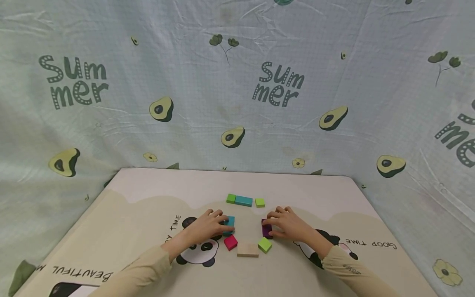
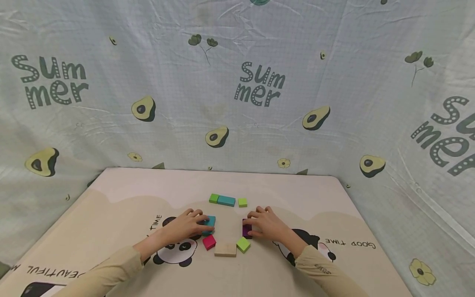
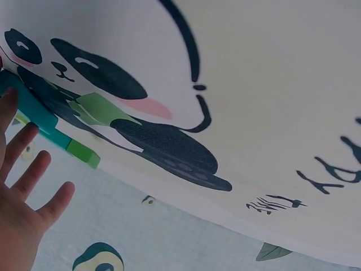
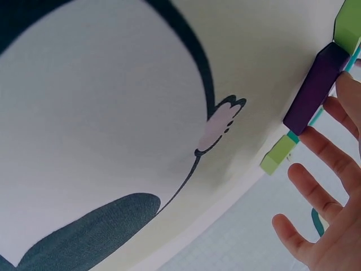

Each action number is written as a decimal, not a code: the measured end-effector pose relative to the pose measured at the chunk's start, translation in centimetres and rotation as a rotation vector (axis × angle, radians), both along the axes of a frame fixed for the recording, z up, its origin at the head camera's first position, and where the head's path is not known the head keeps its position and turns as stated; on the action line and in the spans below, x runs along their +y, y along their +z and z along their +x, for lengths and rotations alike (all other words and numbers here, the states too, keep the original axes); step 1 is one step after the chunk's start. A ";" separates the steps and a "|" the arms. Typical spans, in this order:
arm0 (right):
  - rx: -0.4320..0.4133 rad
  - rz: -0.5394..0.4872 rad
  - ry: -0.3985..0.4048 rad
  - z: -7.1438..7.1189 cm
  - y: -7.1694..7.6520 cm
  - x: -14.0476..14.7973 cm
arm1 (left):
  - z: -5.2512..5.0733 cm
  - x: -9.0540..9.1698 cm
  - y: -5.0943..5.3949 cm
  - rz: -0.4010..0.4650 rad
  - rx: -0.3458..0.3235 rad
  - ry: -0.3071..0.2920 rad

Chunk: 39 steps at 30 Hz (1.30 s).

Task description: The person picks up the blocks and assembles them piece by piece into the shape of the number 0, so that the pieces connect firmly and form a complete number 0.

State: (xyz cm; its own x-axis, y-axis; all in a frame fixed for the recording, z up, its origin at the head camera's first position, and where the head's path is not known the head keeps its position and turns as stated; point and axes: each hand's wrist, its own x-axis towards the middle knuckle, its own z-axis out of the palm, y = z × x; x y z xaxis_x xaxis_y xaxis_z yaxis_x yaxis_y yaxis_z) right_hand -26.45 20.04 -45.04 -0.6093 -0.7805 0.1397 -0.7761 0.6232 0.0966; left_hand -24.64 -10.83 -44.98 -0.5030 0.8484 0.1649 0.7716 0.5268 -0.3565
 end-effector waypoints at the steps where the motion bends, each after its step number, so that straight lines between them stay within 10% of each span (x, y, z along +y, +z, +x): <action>1: 0.001 0.000 -0.001 0.0 0.0 0.0 | 0.0 0.0 0.0 0.002 0.002 -0.001; 39: 0.036 -0.049 0.016 0.0 -0.6 0.2 | 0.8 -0.6 0.2 0.081 -0.054 -0.051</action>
State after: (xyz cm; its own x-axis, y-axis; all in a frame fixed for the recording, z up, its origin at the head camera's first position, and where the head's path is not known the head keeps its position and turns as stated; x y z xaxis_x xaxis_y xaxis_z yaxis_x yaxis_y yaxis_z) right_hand -26.45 20.27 -45.63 -0.5909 -0.7818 0.1992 -0.7826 0.6154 0.0940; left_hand -23.84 -11.42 -44.79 -0.4695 0.8581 0.2078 0.8153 0.5117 -0.2711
